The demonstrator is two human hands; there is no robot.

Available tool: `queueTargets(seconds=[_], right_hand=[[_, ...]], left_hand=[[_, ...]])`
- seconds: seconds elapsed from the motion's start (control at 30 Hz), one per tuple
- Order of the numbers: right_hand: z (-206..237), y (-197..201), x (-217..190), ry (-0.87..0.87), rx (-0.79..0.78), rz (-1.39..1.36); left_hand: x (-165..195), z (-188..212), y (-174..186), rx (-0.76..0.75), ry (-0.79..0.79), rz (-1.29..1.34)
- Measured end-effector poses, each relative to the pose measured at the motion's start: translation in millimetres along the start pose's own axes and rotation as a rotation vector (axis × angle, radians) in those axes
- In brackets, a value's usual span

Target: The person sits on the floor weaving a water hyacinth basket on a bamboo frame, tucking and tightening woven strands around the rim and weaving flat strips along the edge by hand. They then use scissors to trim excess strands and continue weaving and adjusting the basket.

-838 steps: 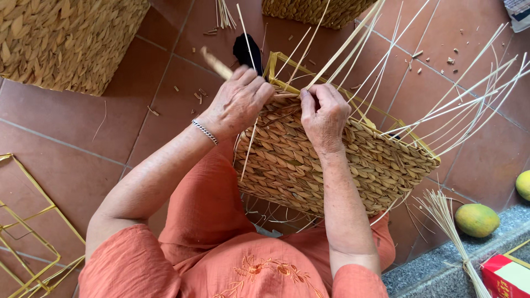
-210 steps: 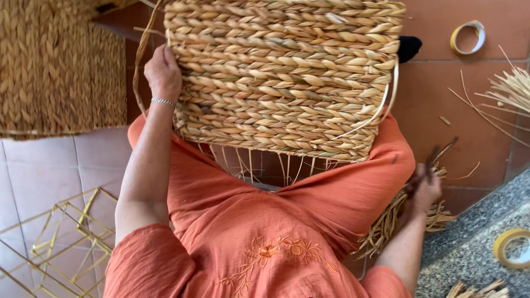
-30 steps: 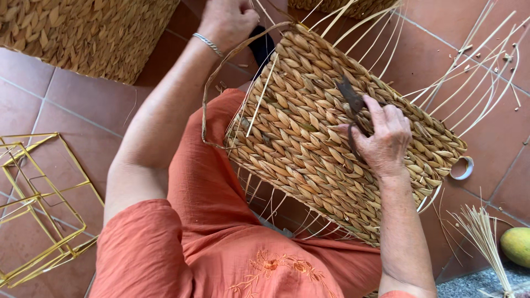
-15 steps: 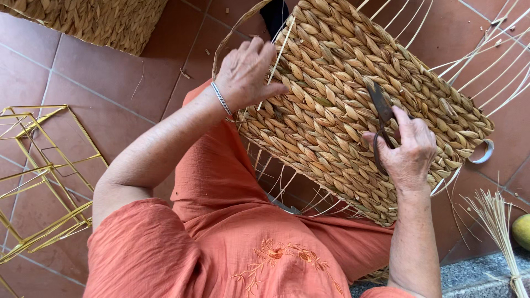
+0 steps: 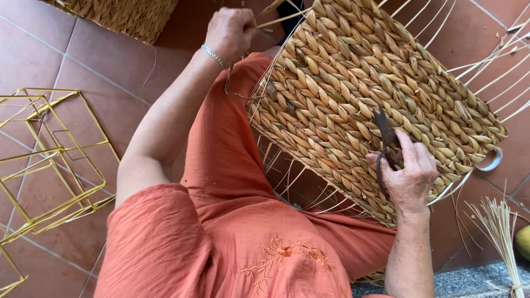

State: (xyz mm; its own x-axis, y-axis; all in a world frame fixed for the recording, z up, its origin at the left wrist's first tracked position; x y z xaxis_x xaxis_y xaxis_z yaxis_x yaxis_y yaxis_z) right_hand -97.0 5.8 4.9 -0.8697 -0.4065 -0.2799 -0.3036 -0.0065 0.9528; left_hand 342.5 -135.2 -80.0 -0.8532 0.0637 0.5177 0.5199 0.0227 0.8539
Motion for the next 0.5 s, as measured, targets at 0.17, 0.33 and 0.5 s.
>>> queueTargets(seconds=[0.17,0.33,0.5], right_hand=[[5.0,1.9,-16.6,-0.036,-0.033,-0.128],[5.5,-2.5,-42.9,-0.047,-0.052,-0.219],[0.1,-4.3,-66.5,-0.05,-0.079,-0.331]], left_hand=[[53.1,55.5,54.9,0.152,-0.304,0.057],[72.4,108.8,78.8,0.059,-0.306,0.088],[88.0,124.8,46.4,-0.017,-0.381,-0.159]])
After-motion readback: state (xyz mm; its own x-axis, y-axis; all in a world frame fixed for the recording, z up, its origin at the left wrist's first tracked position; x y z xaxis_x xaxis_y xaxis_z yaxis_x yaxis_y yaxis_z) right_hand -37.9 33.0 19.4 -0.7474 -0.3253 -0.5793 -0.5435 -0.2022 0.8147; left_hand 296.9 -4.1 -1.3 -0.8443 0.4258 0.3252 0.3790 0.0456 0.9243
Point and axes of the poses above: each hand's wrist, its own z-axis away from the middle knuckle, its own y-axis out of the back of the hand, x = y × z, the point moved 9 cm from there along -z, towards the middle knuckle, and after that the axes turned 4 degrees about -x, right-handed, at the moved point
